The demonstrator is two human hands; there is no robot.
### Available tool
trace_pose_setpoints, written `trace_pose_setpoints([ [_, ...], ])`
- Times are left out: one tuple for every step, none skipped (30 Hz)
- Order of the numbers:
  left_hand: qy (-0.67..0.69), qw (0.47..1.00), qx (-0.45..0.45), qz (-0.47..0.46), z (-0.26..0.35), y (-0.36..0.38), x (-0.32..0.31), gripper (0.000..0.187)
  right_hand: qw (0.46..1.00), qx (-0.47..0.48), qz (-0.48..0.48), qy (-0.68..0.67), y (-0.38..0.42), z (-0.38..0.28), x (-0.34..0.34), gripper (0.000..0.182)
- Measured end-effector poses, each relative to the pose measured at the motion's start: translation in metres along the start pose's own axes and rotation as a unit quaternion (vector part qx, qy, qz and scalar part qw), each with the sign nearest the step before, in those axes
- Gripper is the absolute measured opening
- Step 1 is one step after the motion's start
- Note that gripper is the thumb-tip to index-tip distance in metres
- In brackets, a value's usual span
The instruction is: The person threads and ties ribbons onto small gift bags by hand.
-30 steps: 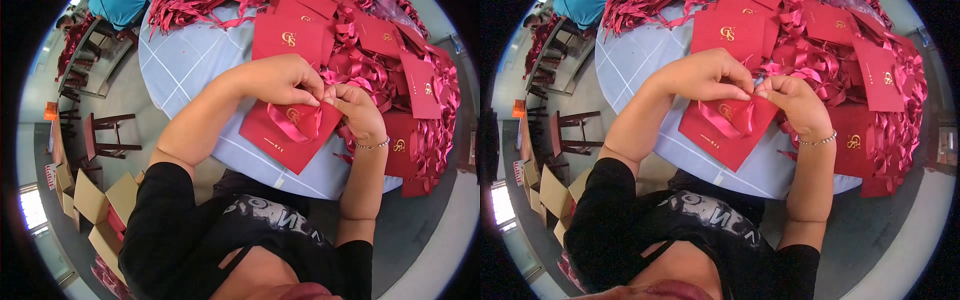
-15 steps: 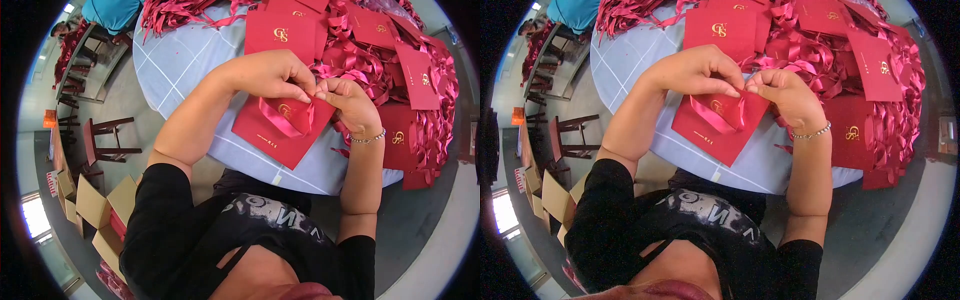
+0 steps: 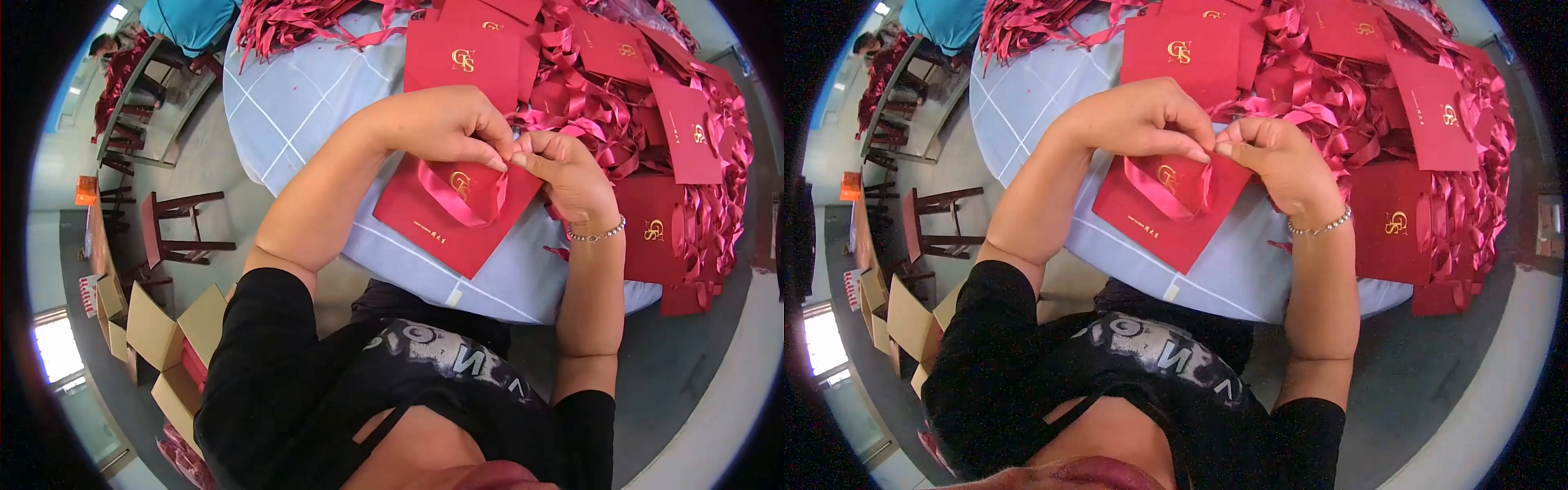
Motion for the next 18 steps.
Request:
trace_pose_setpoints([
  [-0.008, 1.000, 0.014, 0.009, 0.000, 0.000, 0.001, 0.016, 1.000, -0.001, 0.008, 0.010, 0.001, -0.001, -0.001, 0.010],
  [-0.017, 0.999, 0.027, 0.018, -0.001, -0.001, 0.003, 0.015, 1.000, -0.001, 0.016, 0.020, 0.002, -0.005, -0.002, 0.010],
  [-0.026, 0.999, 0.002, 0.021, 0.000, -0.001, 0.002, 0.015, 0.999, -0.001, 0.025, 0.029, 0.002, -0.007, -0.002, 0.011],
  [-0.035, 0.999, -0.023, 0.022, -0.001, 0.000, -0.001, 0.014, 0.998, -0.032, 0.039, 0.049, 0.001, -0.001, 0.001, 0.011],
  [-0.046, 0.997, -0.051, 0.022, 0.002, -0.001, -0.002, 0.013, 0.994, -0.061, 0.055, 0.070, -0.001, 0.005, 0.006, 0.012],
  [-0.019, 0.999, -0.049, 0.003, 0.006, -0.003, -0.007, 0.013, 0.989, -0.091, 0.071, 0.090, -0.003, 0.010, 0.012, 0.012],
  [0.007, 0.999, -0.047, -0.016, 0.013, -0.004, -0.014, 0.013, 0.979, -0.131, 0.081, 0.133, -0.002, 0.012, 0.022, 0.014],
  [0.034, 0.998, -0.044, -0.037, 0.016, -0.005, -0.017, 0.012, 0.986, -0.098, 0.095, 0.095, -0.002, 0.005, 0.024, 0.014],
  [0.024, 0.999, -0.036, -0.008, 0.011, -0.004, -0.010, 0.014, 0.990, -0.068, 0.105, 0.058, 0.000, -0.002, 0.025, 0.014],
  [0.007, 1.000, -0.025, 0.006, 0.006, -0.005, -0.006, 0.014, 0.993, -0.038, 0.112, 0.023, 0.002, -0.010, 0.026, 0.014],
  [-0.010, 1.000, -0.012, 0.021, 0.001, -0.005, -0.001, 0.015, 0.992, -0.031, 0.123, -0.013, 0.004, -0.015, 0.026, 0.014],
  [-0.027, 0.999, 0.004, 0.034, -0.003, -0.003, 0.004, 0.016, 0.989, -0.025, 0.134, -0.052, 0.006, -0.021, 0.024, 0.014],
  [-0.034, 0.999, 0.025, 0.026, -0.005, -0.003, 0.005, 0.018, 0.985, -0.018, 0.145, -0.091, 0.007, -0.026, 0.022, 0.014],
  [-0.026, 0.999, 0.034, 0.027, -0.006, -0.002, 0.006, 0.018, 0.979, -0.012, 0.155, -0.128, 0.008, -0.028, 0.022, 0.013],
  [-0.018, 0.998, 0.043, 0.029, -0.009, -0.002, 0.007, 0.018, 0.985, 0.014, 0.118, -0.128, 0.006, -0.028, 0.022, 0.014],
  [-0.010, 0.998, 0.052, 0.030, -0.010, -0.001, 0.008, 0.019, 0.986, 0.022, 0.111, -0.126, 0.005, -0.026, 0.023, 0.014],
  [-0.009, 0.998, 0.059, 0.033, -0.011, -0.001, 0.009, 0.019, 0.986, 0.031, 0.105, -0.125, 0.004, -0.026, 0.023, 0.015],
  [-0.008, 0.997, 0.065, 0.034, -0.012, 0.000, 0.010, 0.019, 0.986, 0.041, 0.100, -0.124, 0.003, -0.026, 0.023, 0.015],
])
Point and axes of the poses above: each hand's wrist, its own y-axis away from the middle knuckle, its own x-axis out of the back of the hand, z = x × y, the point moved 8 cm from there along -y, towards the middle knuckle, and after that the axes turned 14 degrees about y, right-handed, at the moved point
